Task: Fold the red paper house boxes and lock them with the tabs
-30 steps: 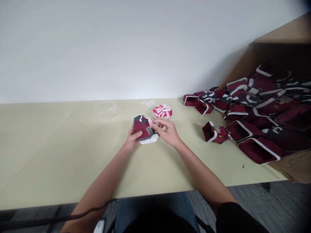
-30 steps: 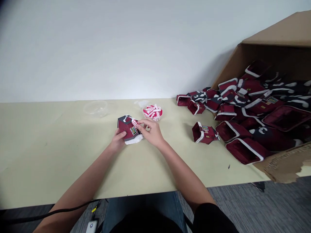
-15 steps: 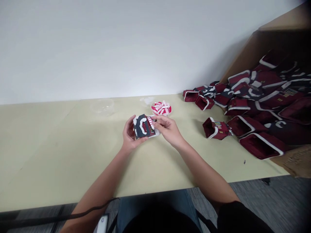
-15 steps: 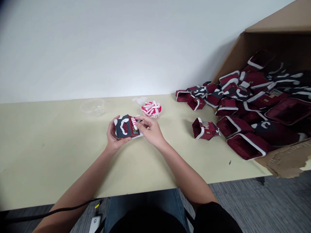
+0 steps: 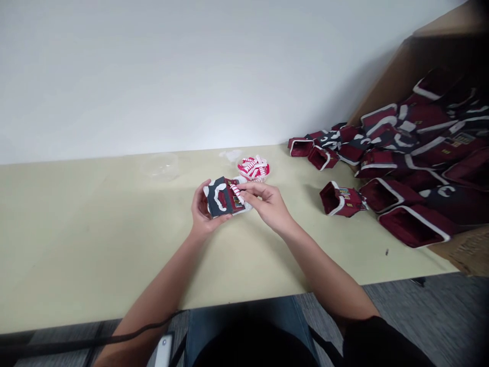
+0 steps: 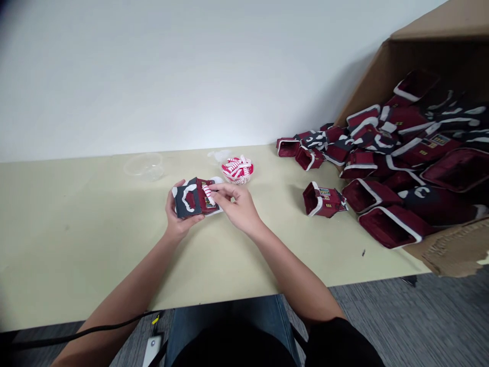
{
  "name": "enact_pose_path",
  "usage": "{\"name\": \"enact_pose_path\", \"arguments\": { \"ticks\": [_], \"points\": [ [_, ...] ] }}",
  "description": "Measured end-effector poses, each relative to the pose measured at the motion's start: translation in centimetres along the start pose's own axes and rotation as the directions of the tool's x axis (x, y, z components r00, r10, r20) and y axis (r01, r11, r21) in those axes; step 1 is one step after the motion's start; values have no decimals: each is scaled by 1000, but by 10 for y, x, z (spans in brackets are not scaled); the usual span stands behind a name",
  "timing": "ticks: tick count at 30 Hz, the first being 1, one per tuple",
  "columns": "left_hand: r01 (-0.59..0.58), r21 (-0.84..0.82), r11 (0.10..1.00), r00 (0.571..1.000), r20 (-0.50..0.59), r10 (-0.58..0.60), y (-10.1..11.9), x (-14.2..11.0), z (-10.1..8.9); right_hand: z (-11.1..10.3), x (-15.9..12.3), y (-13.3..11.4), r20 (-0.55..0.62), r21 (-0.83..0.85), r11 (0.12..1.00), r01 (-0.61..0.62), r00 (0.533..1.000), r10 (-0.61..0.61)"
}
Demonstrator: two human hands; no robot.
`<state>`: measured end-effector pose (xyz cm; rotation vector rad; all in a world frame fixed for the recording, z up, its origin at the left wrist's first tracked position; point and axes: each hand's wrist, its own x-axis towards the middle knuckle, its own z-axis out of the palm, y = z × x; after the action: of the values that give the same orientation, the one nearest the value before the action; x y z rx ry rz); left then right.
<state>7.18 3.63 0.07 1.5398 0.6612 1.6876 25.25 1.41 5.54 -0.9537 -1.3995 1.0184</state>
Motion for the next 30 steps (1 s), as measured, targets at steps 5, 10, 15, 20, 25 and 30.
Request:
{"name": "enact_pose_path", "arguments": {
  "ticks": [5, 10, 15, 20, 25, 30],
  "points": [
    [-4, -21, 1000, 1000, -5, 4, 0, 0, 0, 2, -3, -3, -18, -65, 997, 46, 999, -47],
    [3, -12, 1000, 1000, -24, -3, 0, 0, 1, 3, -5, -3, -36, -94, 992, 80, 996, -83],
    [25, -14, 1000, 999, -25, -25, 1, 1, 2, 3, -6, -2, -58, -145, 984, 100, 992, -109],
    [18, -8, 1000, 1000, -4, -18, 3, 0, 2, 3, -8, -4, -43, -160, 979, 123, 990, -132],
    [61, 3, 998, 998, -26, -61, 1, -1, 2, 2, -9, -6, -31, -189, 976, 112, 992, -120],
    [85, 1, 996, 995, -49, -85, 0, 0, 1, 4, -8, -2, -47, -214, 971, 107, 992, -119]
  ]
}}
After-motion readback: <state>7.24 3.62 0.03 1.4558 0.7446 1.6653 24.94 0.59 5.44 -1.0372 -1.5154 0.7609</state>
